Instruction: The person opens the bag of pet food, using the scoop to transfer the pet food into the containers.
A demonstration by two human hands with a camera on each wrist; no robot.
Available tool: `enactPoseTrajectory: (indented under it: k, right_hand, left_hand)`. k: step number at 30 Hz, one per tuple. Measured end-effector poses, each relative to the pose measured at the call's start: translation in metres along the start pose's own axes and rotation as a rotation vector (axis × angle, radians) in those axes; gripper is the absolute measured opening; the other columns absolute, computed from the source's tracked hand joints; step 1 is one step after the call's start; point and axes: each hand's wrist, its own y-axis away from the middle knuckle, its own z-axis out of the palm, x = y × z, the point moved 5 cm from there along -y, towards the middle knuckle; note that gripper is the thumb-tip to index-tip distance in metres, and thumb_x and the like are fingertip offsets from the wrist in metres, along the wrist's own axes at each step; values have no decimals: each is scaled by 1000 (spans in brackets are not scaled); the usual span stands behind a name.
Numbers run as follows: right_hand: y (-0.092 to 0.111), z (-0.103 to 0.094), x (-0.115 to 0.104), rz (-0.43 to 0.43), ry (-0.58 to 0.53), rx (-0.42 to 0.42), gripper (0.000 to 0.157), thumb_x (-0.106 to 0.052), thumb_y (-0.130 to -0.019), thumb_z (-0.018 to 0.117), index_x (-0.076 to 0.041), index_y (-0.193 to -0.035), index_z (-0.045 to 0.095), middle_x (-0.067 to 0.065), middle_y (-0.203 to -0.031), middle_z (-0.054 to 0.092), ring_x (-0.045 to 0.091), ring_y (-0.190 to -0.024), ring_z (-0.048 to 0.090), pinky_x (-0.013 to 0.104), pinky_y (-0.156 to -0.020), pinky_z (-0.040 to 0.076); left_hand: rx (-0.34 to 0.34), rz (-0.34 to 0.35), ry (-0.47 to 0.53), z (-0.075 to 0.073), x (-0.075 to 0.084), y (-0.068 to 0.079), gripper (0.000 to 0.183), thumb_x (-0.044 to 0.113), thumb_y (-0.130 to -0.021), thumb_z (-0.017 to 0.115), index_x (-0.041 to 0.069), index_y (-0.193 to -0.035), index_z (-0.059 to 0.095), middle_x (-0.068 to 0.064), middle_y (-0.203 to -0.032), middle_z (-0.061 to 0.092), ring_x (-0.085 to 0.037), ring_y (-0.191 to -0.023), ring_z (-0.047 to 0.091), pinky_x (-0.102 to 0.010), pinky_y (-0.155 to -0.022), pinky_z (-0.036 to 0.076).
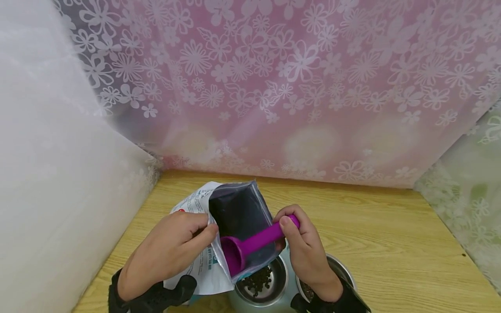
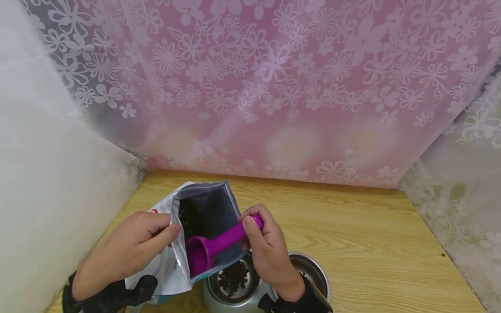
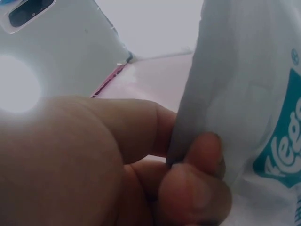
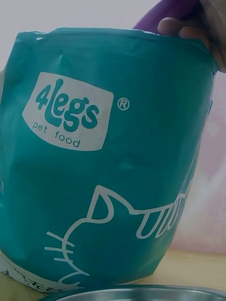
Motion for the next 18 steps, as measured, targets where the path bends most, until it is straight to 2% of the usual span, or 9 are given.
enactPoseTrajectory:
  k: [9, 18]
  right_hand:
    - [-2, -6, 1, -26, -38, 100, 17, -5, -104, 36, 4, -103, 49, 11, -78, 50, 17, -55, 49, 29, -51, 47]
    - [-6, -16, 1, 32, -74, 193, 24, -14, -106, 35, 6, -101, 48, 10, -73, 49, 18, -52, 47, 28, -50, 44]
  left_hand:
    - [0, -8, 0, -1, -2, 1, 39, 28, -99, 50, 27, -61, 42, 14, -51, 28, -4, -44, 33, -21, -43, 29]
    - [14, -5, 5, -3, -2, 1, 39, 26, -99, 51, 26, -61, 41, 14, -51, 27, -3, -44, 32, -21, -42, 27]
